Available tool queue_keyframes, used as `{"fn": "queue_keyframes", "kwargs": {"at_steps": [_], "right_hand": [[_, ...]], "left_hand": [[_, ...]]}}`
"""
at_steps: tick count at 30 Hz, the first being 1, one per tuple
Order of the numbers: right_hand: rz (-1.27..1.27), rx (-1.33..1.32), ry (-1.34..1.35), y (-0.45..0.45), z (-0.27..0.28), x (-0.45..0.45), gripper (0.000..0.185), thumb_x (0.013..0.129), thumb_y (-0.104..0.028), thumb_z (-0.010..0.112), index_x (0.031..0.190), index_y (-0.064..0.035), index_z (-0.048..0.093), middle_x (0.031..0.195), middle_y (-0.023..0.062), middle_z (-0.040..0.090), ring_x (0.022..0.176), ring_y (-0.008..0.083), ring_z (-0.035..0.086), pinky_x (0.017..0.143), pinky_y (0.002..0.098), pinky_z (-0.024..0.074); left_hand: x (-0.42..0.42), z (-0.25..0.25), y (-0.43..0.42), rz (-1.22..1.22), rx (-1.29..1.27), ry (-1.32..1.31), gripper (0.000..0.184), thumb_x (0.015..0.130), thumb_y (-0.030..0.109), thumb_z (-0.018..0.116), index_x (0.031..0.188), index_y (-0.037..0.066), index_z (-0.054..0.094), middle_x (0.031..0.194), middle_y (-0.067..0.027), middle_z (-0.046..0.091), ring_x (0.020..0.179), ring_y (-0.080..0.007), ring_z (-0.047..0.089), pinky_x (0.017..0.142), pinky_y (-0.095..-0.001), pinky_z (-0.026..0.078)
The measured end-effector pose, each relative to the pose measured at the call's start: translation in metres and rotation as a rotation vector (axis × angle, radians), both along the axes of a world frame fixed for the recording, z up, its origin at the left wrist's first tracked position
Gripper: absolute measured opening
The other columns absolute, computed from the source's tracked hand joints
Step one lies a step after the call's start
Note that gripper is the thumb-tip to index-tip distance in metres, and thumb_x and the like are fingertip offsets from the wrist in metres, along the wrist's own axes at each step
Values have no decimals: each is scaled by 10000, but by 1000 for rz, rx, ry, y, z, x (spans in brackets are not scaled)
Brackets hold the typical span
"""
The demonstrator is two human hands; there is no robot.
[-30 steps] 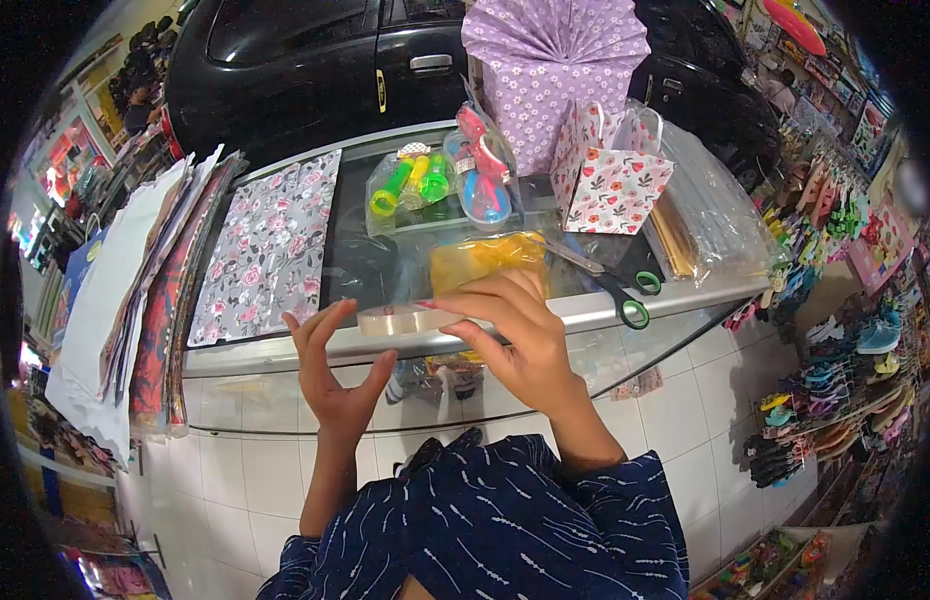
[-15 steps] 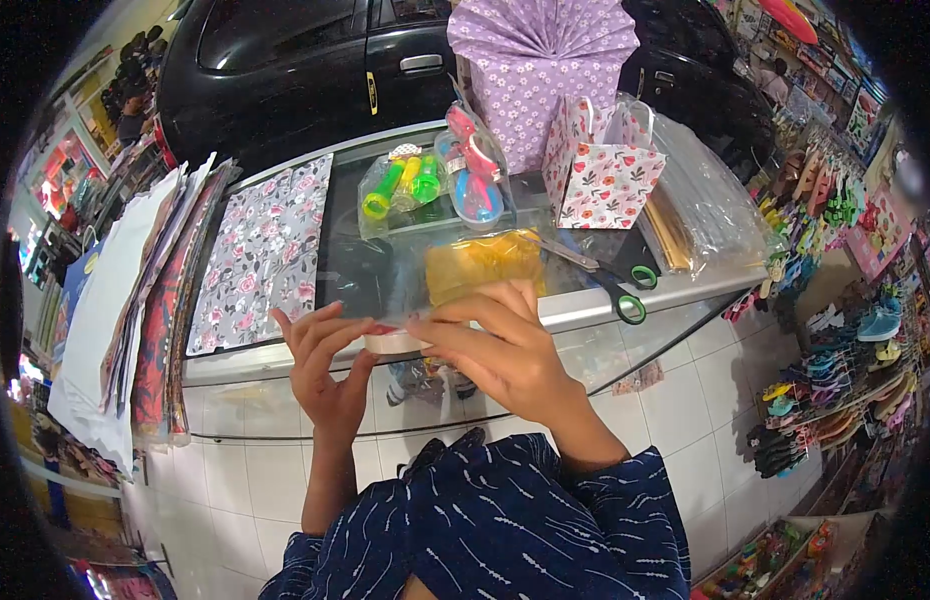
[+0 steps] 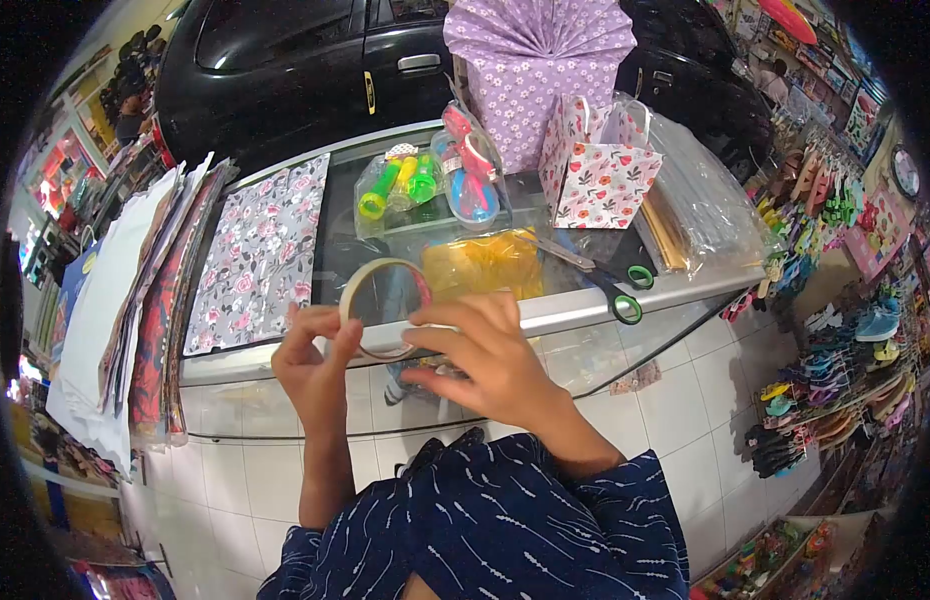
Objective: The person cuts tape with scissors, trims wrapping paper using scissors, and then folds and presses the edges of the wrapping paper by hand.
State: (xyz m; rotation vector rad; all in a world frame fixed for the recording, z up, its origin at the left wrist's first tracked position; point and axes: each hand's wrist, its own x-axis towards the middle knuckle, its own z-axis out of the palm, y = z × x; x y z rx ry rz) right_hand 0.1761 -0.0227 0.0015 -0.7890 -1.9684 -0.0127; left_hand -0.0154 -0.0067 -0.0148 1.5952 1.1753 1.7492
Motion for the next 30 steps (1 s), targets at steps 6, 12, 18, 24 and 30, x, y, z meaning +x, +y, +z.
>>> {"fn": "queue_keyframes", "kwargs": {"at_steps": [6,12,18,24,30], "right_hand": [[-3,-54,-83,13,-16,-9,283,674,-71,746,937,-59,644,949,47,643,886,219,586,758,343,415],[176,-349,317,10,-14,-5,278,736,-32,714,1004,-13,643,932,101,660,831,201,629,747,302,471],[287,-549,337,1,-4,-2,328,769,-62,707,1088,-35,637,1024,112,658,850,165,629,746,279,481],[351,-521,312,-2,-2,-2,335,757,-72,721,1081,-44,642,1046,71,657,883,155,613,751,277,472],[320,-420,270,-2,-2,2,330,731,-69,729,1051,-49,649,1026,75,659,902,202,596,818,310,440]], "left_hand": [[4,4,17,-104,-116,-66,158,701,84,763,836,50,688,748,-21,634,832,-130,593,1090,-511,115],[-4,13,11,-35,141,116,312,679,94,767,976,87,671,990,-47,623,993,-212,560,1076,-519,158],[-14,30,1,48,404,547,405,593,288,813,966,179,700,1089,14,628,1137,-229,490,1098,-542,50],[-23,28,0,10,418,609,214,652,185,756,863,181,720,888,61,669,1082,-194,526,1106,-522,28],[-27,22,4,5,390,488,203,647,137,753,844,167,715,870,54,670,1073,-197,527,1106,-519,21]]}}
